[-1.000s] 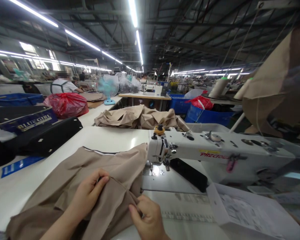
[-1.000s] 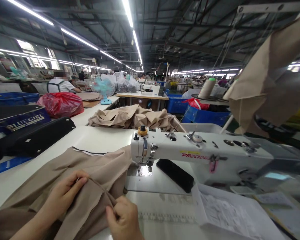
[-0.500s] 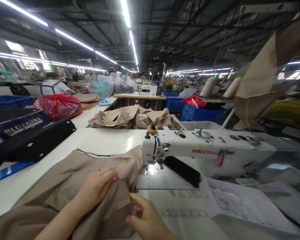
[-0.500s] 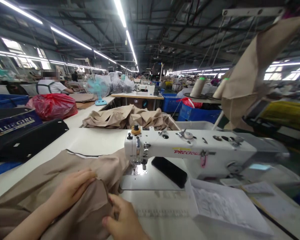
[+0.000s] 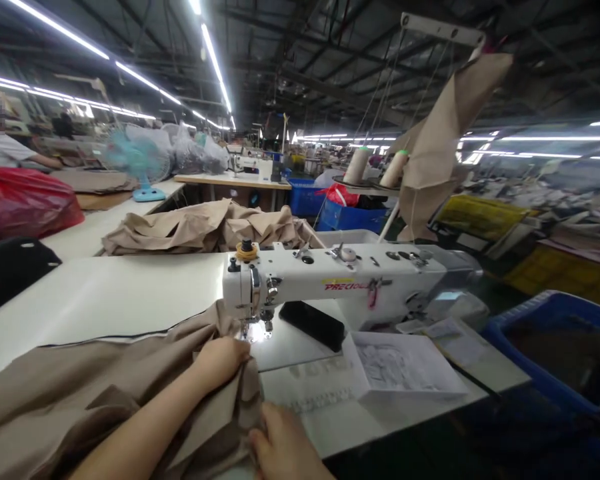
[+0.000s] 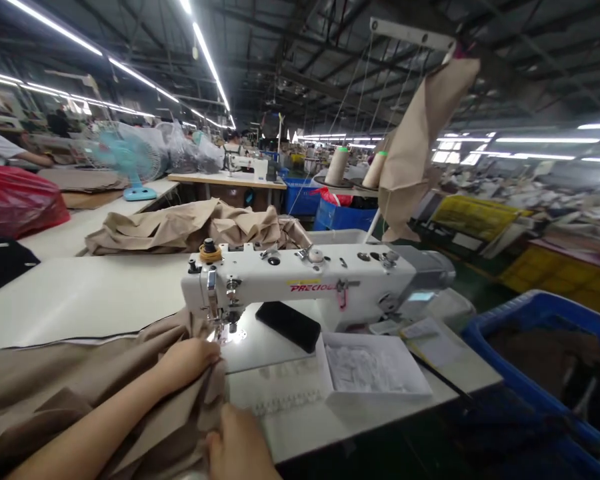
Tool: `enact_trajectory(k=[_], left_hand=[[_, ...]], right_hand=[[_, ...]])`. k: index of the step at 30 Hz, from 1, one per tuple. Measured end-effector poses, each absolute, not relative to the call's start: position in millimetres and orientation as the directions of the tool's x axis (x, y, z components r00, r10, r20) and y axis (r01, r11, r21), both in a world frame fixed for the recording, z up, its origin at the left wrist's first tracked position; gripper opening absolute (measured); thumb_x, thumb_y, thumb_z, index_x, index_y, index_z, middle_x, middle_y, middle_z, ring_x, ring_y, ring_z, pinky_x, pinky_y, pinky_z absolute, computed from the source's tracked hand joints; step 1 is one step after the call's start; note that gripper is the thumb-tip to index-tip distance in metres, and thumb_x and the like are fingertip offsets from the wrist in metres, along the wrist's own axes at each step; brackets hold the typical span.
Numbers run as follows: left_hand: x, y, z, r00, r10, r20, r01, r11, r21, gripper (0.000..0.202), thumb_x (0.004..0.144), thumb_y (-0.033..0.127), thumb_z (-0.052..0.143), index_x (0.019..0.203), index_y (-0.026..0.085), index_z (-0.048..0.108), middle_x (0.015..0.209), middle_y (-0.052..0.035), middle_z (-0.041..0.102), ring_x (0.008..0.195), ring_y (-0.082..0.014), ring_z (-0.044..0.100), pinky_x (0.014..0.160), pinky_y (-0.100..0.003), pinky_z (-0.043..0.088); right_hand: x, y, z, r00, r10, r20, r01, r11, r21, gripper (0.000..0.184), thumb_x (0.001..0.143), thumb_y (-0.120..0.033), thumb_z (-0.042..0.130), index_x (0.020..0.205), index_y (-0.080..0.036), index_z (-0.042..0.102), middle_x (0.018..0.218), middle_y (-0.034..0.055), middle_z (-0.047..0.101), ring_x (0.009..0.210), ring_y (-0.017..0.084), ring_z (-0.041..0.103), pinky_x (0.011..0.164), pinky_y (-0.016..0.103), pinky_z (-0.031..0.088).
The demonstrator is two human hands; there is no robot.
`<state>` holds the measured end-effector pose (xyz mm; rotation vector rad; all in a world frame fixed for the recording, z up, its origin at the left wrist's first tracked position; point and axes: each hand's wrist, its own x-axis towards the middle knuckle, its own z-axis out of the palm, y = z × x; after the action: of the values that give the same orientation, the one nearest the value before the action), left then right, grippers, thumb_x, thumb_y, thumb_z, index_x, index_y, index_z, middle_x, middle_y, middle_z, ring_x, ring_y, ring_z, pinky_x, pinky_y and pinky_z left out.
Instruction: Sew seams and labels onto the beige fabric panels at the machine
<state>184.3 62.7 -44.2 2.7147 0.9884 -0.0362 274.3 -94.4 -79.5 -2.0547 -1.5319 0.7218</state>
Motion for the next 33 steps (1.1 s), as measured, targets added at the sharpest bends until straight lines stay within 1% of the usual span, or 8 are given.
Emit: enact_trajectory(k=[2, 5, 9, 12, 17, 23, 29, 33], left_hand=[[175, 76, -39, 0.698, 0.701, -0.144, 0.711, -0.657, 0.250, 0.021, 0.079, 0.020, 0.047, 0.067, 0.016, 0.063, 0.071, -0.0069, 0.067, 0.067, -0.0213, 0.062, 0.058, -0.027, 0.041], [175, 95, -39, 0.614, 0.767, -0.187, 0.780, -0.552, 0.294, 0.010, 0.071, 0.020, 0.055, 0.067, 0.017, 0.063, 0.072, -0.0049, 0.068, 0.069, -0.0189, 0.062, 0.057, -0.023, 0.040], [184, 113, -48, 0.582, 0.782, -0.224, 0.797, -0.492, 0.352, 0.005, 0.066, 0.019, 0.058, 0.064, 0.017, 0.063, 0.067, -0.0028, 0.066, 0.067, -0.0177, 0.061, 0.055, -0.022, 0.040], [188, 119, -50, 0.609, 0.762, -0.218, 0.774, -0.513, 0.370, 0.007, 0.065, 0.016, 0.057, 0.066, 0.016, 0.064, 0.068, -0.0029, 0.066, 0.068, -0.0180, 0.061, 0.058, -0.023, 0.041], [189, 125, -43, 0.673, 0.713, -0.196, 0.725, -0.584, 0.366, 0.011, 0.069, 0.014, 0.057, 0.076, 0.013, 0.065, 0.077, -0.0052, 0.067, 0.074, -0.0194, 0.060, 0.066, -0.028, 0.045], [195, 132, -37, 0.736, 0.659, -0.152, 0.661, -0.653, 0.369, 0.021, 0.067, 0.018, 0.066, 0.089, 0.015, 0.066, 0.098, -0.0057, 0.067, 0.094, -0.0220, 0.059, 0.085, -0.034, 0.044], [199, 134, -33, 0.754, 0.646, -0.115, 0.639, -0.684, 0.353, 0.018, 0.067, 0.012, 0.063, 0.085, 0.013, 0.068, 0.093, -0.0058, 0.069, 0.089, -0.0227, 0.060, 0.080, -0.030, 0.046], [195, 135, -28, 0.776, 0.624, -0.093, 0.615, -0.714, 0.334, 0.023, 0.074, 0.011, 0.054, 0.094, 0.013, 0.066, 0.102, -0.0054, 0.066, 0.094, -0.0214, 0.058, 0.083, -0.028, 0.045]], right_hand=[[275, -79, -61, 0.189, 0.966, -0.176, 0.862, -0.249, -0.442, 0.011, 0.074, -0.022, 0.056, 0.075, -0.017, 0.066, 0.076, 0.0125, 0.069, 0.074, 0.028, 0.065, 0.064, 0.037, 0.049], [276, -63, -50, 0.173, 0.968, -0.180, 0.916, -0.225, -0.332, 0.016, 0.073, -0.029, 0.063, 0.080, -0.016, 0.067, 0.080, 0.0134, 0.069, 0.075, 0.031, 0.065, 0.065, 0.040, 0.050], [289, -54, -58, 0.024, 0.997, 0.072, 0.915, 0.007, -0.402, 0.045, 0.071, -0.034, 0.068, 0.112, -0.022, 0.056, 0.117, 0.0088, 0.059, 0.111, 0.032, 0.049, 0.092, 0.048, 0.040], [299, -52, -66, -0.080, 0.991, 0.105, 0.869, 0.121, -0.479, 0.044, 0.076, -0.042, 0.062, 0.117, -0.030, 0.052, 0.128, -0.0002, 0.052, 0.125, 0.030, 0.035, 0.103, 0.050, 0.026], [306, -50, -69, -0.101, 0.995, 0.024, 0.863, 0.099, -0.495, 0.046, 0.078, -0.048, 0.056, 0.120, -0.030, 0.050, 0.131, -0.0027, 0.049, 0.128, 0.030, 0.028, 0.106, 0.053, 0.018], [308, -45, -72, -0.076, 0.994, 0.076, 0.880, 0.103, -0.464, 0.045, 0.079, -0.047, 0.056, 0.119, -0.026, 0.052, 0.130, 0.0008, 0.050, 0.126, 0.031, 0.031, 0.106, 0.053, 0.020], [307, -44, -77, -0.075, 0.985, 0.159, 0.891, 0.137, -0.433, 0.044, 0.078, -0.046, 0.057, 0.118, -0.025, 0.052, 0.129, 0.0008, 0.051, 0.123, 0.031, 0.035, 0.105, 0.051, 0.022], [308, -43, -78, -0.067, 0.984, 0.167, 0.895, 0.133, -0.426, 0.045, 0.079, -0.042, 0.056, 0.120, -0.025, 0.050, 0.129, 0.0021, 0.051, 0.123, 0.030, 0.035, 0.105, 0.051, 0.022]])
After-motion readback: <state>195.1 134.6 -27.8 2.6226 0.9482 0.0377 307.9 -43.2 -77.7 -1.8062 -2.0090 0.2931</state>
